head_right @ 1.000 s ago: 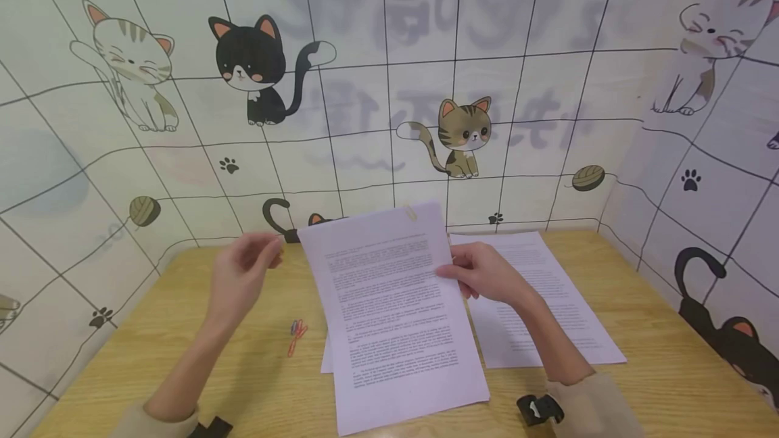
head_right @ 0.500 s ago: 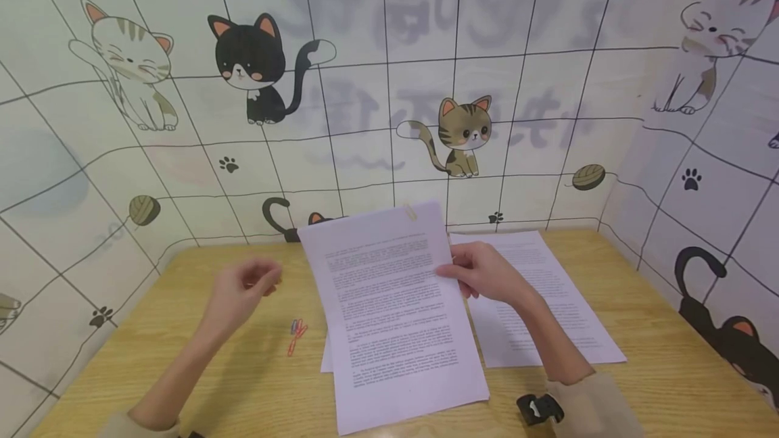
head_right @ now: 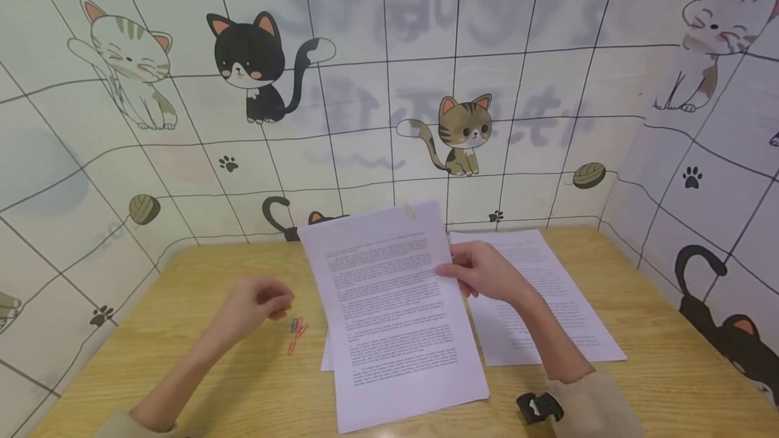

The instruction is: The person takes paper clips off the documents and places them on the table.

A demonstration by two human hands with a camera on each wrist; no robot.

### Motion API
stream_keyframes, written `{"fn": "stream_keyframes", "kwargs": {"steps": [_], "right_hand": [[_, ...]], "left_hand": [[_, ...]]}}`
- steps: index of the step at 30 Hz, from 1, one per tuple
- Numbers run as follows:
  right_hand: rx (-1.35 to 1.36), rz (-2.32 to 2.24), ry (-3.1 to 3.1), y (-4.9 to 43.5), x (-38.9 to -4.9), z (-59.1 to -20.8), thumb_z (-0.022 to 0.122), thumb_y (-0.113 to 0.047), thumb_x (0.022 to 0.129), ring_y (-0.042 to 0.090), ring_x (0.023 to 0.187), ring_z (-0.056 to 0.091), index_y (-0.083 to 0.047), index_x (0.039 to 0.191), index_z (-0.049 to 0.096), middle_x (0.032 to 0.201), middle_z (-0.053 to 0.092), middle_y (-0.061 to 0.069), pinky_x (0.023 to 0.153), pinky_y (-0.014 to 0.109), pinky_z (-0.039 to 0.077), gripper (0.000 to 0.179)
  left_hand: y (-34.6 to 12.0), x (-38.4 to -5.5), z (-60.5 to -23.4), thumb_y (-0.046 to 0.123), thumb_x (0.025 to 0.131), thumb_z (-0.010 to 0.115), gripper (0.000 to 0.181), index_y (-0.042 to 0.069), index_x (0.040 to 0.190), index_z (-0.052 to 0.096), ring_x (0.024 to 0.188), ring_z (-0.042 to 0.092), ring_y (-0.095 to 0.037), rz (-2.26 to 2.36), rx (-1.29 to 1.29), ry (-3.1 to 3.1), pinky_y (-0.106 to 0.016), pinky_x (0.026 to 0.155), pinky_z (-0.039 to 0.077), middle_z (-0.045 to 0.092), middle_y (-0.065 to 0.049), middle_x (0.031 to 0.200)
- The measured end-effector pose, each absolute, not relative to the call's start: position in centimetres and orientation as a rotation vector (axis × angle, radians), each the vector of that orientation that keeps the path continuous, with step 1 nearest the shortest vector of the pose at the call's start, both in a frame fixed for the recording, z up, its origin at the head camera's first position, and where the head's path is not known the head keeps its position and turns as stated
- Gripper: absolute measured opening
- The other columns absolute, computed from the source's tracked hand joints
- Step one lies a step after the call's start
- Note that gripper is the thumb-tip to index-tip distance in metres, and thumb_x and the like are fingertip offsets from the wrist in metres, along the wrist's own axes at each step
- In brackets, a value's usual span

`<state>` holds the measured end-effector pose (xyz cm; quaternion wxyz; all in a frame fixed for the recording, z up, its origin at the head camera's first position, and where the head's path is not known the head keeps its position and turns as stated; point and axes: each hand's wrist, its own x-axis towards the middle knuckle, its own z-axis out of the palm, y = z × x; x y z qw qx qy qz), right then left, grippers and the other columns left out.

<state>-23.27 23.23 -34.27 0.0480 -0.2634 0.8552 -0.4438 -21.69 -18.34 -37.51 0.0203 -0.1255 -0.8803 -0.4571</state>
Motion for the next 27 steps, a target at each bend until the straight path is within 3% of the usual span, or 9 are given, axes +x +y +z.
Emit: {"fn": "stream_keyframes", "kwargs": {"steps": [8,20,27], "right_hand": [[-0.806,-1.35,2.605,23.3,-23.3,-34.3,0.066,-0.014,0.099,0.014,0.047,0.049,-0.004,0.117,0.068,0.08,0.07,0.004,0.043,0.021,0.035,0.021],[-0.797,-1.364,2.597,23.2,-23.0,-34.1,0.067,-0.012,0.098,0.015,0.046,0.047,0.0,0.116,0.068,0.075,0.067,0.005,0.042,0.022,0.032,0.022],[-0.773,-1.35,2.619,23.1,-23.2,-34.1,0.067,-0.016,0.098,0.013,0.046,0.048,-0.004,0.116,0.069,0.073,0.067,0.003,0.042,0.021,0.033,0.021]], "left_hand": [[-17.8,-21.7,-38.1,0.001,0.093,0.069,0.005,-0.003,0.092,0.071,0.065,0.058,-0.015,-1.302,-0.463,-2.857,-0.025,0.058,0.048,0.064,-0.002,0.071],[-16.8,-22.4,-38.3,-0.007,0.089,0.069,0.005,-0.004,0.085,0.068,0.066,0.062,-0.02,-1.322,-0.603,-2.935,-0.028,0.06,0.054,0.065,-0.006,0.074],[-16.4,-22.9,-38.6,-0.01,0.085,0.068,0.007,-0.005,0.081,0.066,0.062,0.062,-0.021,-1.313,-0.685,-2.946,-0.027,0.056,0.05,0.065,-0.009,0.069]]}}
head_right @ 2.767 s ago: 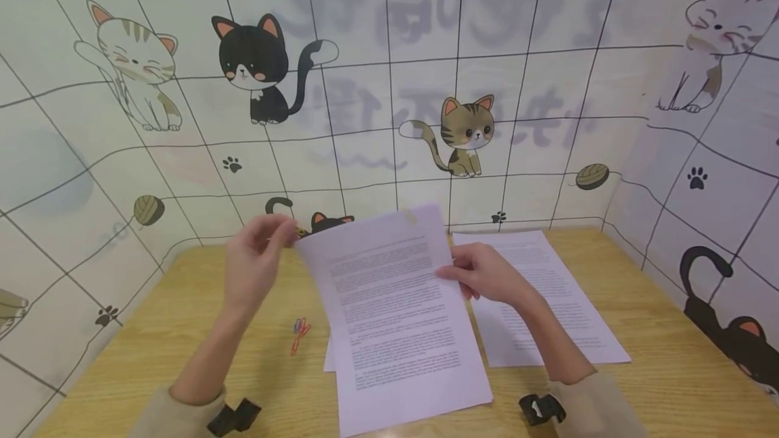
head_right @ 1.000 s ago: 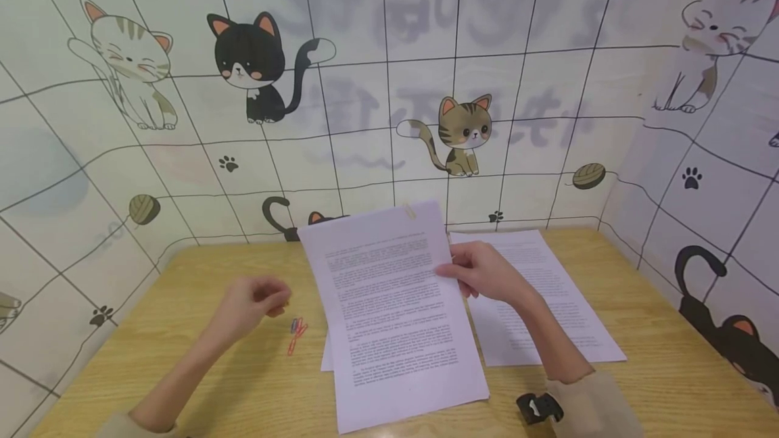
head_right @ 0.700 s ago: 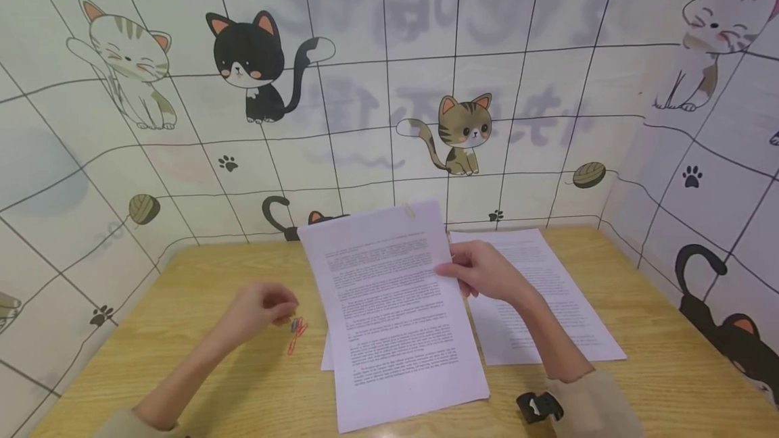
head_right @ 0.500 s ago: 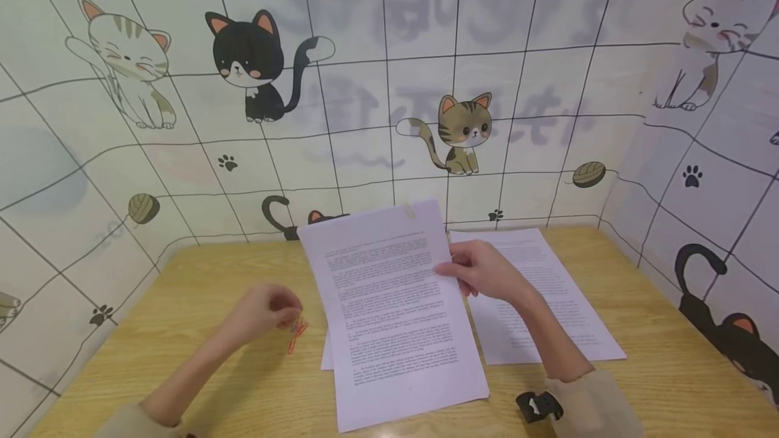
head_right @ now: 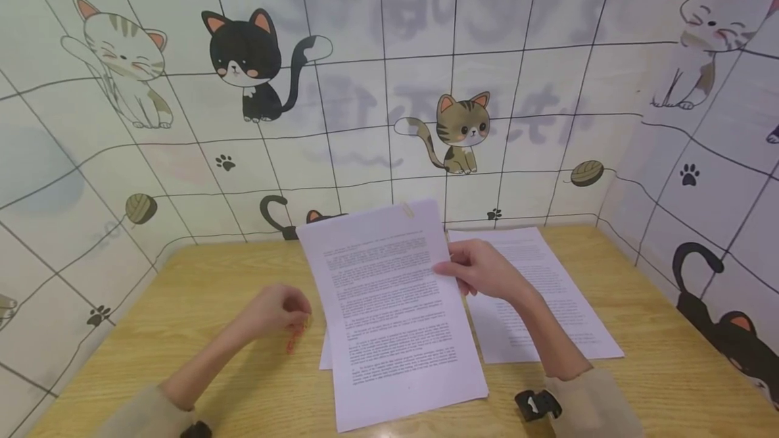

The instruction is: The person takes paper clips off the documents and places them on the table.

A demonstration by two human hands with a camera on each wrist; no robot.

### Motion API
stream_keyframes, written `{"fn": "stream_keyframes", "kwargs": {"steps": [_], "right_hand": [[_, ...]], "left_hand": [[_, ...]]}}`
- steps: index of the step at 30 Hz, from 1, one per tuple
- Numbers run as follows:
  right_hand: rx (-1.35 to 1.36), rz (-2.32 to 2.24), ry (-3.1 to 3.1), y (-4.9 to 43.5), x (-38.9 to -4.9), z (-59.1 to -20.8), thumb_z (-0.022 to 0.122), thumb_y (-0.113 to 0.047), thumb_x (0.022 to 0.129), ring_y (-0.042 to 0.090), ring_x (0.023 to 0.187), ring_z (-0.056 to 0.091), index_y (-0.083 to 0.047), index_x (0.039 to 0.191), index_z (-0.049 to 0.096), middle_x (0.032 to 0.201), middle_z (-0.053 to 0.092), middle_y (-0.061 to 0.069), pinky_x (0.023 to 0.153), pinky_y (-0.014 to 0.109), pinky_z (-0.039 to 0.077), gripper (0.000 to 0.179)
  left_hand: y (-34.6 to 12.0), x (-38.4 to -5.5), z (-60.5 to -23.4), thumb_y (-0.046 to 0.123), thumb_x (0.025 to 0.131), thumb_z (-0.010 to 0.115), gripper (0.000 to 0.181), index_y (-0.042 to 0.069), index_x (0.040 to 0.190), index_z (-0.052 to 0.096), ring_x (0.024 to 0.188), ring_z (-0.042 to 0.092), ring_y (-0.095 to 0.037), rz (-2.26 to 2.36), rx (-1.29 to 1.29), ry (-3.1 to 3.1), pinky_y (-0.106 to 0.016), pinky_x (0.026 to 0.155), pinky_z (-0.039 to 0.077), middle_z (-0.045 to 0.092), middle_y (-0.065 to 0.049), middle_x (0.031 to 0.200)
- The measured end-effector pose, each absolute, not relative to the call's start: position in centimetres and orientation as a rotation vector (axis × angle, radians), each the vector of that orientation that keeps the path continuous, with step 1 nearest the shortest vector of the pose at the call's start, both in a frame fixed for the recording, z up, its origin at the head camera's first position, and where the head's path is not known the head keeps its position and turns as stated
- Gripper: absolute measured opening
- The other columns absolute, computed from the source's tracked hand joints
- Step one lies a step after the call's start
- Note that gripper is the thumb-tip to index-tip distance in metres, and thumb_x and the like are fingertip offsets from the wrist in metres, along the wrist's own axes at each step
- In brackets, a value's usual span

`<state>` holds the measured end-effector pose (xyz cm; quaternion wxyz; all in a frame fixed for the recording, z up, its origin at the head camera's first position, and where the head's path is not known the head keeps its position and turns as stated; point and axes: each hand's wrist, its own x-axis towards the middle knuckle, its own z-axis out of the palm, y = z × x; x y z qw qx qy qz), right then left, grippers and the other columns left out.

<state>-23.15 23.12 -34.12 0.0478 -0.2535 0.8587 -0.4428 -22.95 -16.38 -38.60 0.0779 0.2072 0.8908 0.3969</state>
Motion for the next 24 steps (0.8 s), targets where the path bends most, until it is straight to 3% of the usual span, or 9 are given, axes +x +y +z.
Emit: {"fn": "stream_keyframes", "kwargs": {"steps": [14,24], "right_hand": [[-0.791,-1.351,2.619,23.0,-23.2,-34.2,0.067,-0.014,0.098,0.014,0.047,0.049,-0.002,0.115,0.069,0.073,0.067,0.003,0.041,0.022,0.035,0.021],[-0.741,-1.35,2.625,23.0,-23.3,-34.6,0.066,-0.016,0.099,0.013,0.047,0.048,-0.005,0.117,0.069,0.076,0.068,0.003,0.043,0.021,0.033,0.021]], "left_hand": [[-16.8,-23.4,-38.9,-0.007,0.084,0.069,0.002,-0.006,0.084,0.067,0.065,0.062,-0.019,1.164,0.567,2.682,-0.028,0.06,0.051,0.066,-0.008,0.073],[-16.7,-23.1,-37.5,-0.003,0.091,0.068,0.004,-0.003,0.094,0.069,0.071,0.063,-0.018,1.233,0.437,2.777,-0.03,0.064,0.053,0.068,-0.006,0.081]]}}
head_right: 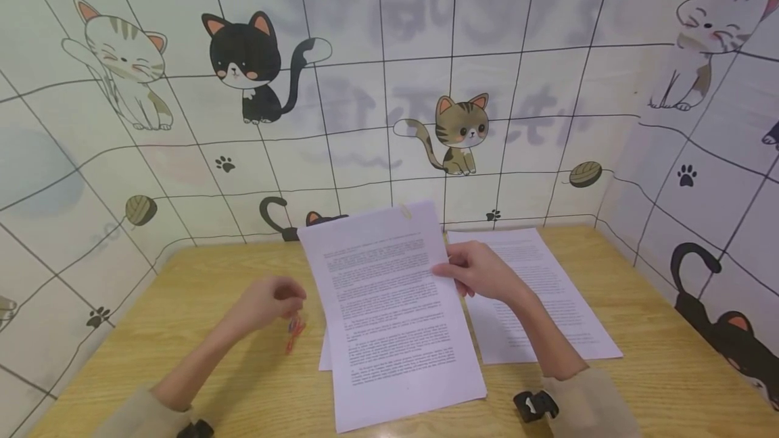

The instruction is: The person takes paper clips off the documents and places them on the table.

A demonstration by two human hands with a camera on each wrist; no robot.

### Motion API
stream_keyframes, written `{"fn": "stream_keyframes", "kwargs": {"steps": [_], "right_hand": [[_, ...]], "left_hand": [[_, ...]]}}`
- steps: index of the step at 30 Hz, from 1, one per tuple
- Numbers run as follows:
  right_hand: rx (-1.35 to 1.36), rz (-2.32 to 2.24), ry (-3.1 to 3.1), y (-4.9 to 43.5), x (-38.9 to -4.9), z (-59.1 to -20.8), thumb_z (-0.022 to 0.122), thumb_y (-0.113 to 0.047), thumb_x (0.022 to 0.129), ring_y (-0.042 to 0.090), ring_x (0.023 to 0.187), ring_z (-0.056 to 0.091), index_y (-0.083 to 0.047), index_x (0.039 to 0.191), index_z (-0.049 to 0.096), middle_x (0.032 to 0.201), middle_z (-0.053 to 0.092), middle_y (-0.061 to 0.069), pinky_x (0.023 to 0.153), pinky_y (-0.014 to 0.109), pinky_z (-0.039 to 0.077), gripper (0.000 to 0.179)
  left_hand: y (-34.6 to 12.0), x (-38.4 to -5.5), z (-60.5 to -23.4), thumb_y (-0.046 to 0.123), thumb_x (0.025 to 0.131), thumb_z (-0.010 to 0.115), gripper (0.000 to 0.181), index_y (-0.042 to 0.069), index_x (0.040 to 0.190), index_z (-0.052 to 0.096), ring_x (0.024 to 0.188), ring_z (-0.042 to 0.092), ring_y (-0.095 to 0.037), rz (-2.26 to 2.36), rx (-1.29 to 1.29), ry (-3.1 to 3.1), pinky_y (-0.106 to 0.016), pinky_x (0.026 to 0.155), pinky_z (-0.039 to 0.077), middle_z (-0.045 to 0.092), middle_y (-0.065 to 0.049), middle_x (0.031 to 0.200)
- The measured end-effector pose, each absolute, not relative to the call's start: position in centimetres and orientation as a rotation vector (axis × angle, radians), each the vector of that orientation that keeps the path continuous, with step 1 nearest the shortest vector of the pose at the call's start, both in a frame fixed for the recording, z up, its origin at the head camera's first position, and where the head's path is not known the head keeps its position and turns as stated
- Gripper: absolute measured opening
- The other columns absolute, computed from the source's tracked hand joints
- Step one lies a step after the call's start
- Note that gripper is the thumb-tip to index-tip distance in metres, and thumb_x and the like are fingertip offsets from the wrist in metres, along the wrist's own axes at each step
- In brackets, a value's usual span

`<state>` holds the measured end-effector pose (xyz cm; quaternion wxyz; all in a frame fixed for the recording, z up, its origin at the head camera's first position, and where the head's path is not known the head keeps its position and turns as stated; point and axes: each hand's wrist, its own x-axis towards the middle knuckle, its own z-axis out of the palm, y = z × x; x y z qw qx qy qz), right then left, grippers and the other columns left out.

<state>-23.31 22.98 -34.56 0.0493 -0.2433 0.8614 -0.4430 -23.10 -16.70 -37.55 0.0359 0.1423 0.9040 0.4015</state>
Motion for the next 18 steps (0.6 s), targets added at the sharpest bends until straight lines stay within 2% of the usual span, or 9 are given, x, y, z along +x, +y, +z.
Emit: {"fn": "stream_keyframes", "kwargs": {"steps": [4,7,13,18], "right_hand": [[-0.749,-1.354,2.628,23.0,-23.4,-34.7,0.066,-0.015,0.099,0.013,0.047,0.049,-0.005,0.116,0.068,0.075,0.068,0.003,0.043,0.021,0.035,0.021],[-0.746,-1.35,2.63,23.0,-23.5,-34.9,0.066,-0.015,0.099,0.013,0.048,0.049,-0.005,0.117,0.068,0.073,0.066,0.003,0.043,0.021,0.034,0.021],[-0.738,-1.328,2.657,23.0,-23.6,-35.3,0.067,-0.017,0.098,0.013,0.047,0.048,-0.005,0.115,0.069,0.065,0.06,0.002,0.043,0.021,0.032,0.021],[-0.748,-1.332,2.656,23.0,-23.6,-35.4,0.067,-0.016,0.099,0.014,0.047,0.048,-0.005,0.117,0.068,0.064,0.06,0.001,0.042,0.022,0.034,0.022]], "left_hand": [[-16.4,-22.7,-36.5,-0.002,0.093,0.066,0.006,-0.002,0.098,0.069,0.075,0.067,-0.022,1.298,0.374,2.784,-0.034,0.068,0.057,0.07,-0.012,0.086],[-16.3,-22.5,-35.8,-0.001,0.094,0.066,0.006,-0.001,0.099,0.069,0.077,0.068,-0.024,1.357,0.369,2.797,-0.036,0.072,0.058,0.07,-0.012,0.088],[-16.0,-22.0,-34.4,0.001,0.095,0.064,0.01,0.0,0.104,0.069,0.078,0.068,-0.018,1.504,0.363,2.811,-0.03,0.074,0.056,0.07,-0.006,0.086],[-15.6,-21.5,-33.2,0.002,0.096,0.064,0.013,0.0,0.108,0.068,0.084,0.07,-0.025,1.657,0.349,2.821,-0.029,0.077,0.058,0.071,-0.009,0.092]]}}
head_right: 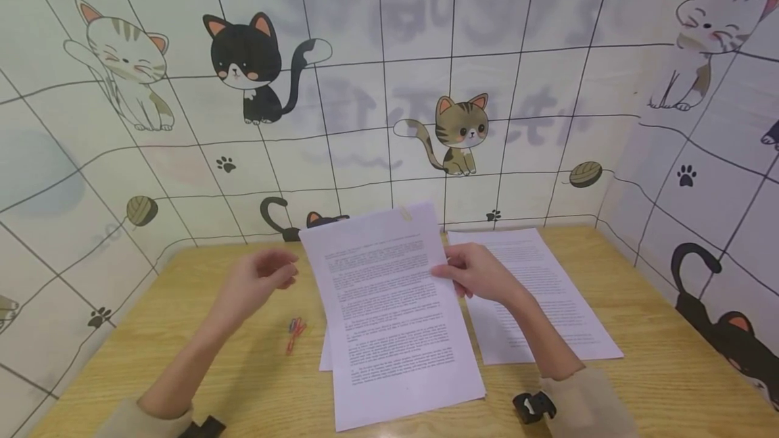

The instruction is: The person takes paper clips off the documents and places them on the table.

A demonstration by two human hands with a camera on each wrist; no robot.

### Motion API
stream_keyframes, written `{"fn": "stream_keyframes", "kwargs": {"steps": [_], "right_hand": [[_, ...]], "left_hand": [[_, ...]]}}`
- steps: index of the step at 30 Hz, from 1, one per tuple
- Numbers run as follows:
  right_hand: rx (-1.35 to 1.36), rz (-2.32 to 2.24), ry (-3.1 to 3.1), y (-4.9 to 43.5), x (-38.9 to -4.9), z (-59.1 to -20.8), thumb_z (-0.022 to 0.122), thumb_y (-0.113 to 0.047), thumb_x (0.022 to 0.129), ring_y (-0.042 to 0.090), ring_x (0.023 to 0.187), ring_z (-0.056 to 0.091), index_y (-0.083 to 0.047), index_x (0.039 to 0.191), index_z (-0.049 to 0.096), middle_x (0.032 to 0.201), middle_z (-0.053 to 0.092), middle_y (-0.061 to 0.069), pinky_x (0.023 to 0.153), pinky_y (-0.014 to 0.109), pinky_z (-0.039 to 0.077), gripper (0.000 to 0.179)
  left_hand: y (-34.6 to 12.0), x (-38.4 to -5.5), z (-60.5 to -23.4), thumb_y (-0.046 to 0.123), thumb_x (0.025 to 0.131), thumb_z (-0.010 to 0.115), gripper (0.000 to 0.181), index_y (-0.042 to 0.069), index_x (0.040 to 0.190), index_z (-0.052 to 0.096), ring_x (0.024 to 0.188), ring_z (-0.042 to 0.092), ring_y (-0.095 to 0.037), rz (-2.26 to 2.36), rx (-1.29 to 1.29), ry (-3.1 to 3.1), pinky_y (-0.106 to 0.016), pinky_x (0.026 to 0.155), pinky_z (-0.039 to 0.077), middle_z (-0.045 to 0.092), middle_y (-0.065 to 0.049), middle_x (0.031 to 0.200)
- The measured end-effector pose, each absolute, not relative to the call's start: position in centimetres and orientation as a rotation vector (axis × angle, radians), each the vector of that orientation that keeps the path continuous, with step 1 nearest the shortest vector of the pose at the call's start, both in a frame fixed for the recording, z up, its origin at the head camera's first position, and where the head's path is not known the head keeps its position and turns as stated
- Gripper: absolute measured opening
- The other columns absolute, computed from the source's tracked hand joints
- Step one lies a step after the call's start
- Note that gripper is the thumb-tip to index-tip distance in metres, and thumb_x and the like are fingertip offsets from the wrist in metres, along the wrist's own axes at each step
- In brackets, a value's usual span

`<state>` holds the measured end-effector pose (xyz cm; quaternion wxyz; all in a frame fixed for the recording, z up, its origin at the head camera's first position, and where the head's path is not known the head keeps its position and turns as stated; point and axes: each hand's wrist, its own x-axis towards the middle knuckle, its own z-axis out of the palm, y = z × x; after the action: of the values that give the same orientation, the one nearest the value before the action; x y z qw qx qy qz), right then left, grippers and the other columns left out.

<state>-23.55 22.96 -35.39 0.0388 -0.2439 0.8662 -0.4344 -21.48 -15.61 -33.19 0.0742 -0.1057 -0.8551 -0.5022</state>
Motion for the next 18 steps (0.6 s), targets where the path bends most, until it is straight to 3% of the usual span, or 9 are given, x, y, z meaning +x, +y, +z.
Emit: {"fn": "stream_keyframes", "kwargs": {"steps": [9,18], "right_hand": [[-0.731,-1.326,2.659,22.6,-23.6,-35.6,0.066,-0.016,0.099,0.014,0.046,0.049,-0.006,0.118,0.069,0.069,0.065,0.002,0.043,0.022,0.034,0.021],[-0.725,-1.328,2.667,22.4,-23.7,-36.0,0.067,-0.017,0.098,0.015,0.046,0.049,-0.007,0.117,0.069,0.078,0.069,0.001,0.043,0.021,0.032,0.021]], "left_hand": [[-15.3,-21.6,-31.8,0.004,0.096,0.066,0.015,-0.001,0.11,0.067,0.082,0.07,-0.022,-1.614,-0.317,-2.395,-0.026,0.075,0.058,0.07,-0.015,0.101],[-14.4,-21.6,-30.8,0.006,0.095,0.069,0.015,0.001,0.109,0.069,0.082,0.07,-0.021,-1.692,-0.305,-2.31,-0.028,0.077,0.059,0.071,-0.015,0.1]]}}
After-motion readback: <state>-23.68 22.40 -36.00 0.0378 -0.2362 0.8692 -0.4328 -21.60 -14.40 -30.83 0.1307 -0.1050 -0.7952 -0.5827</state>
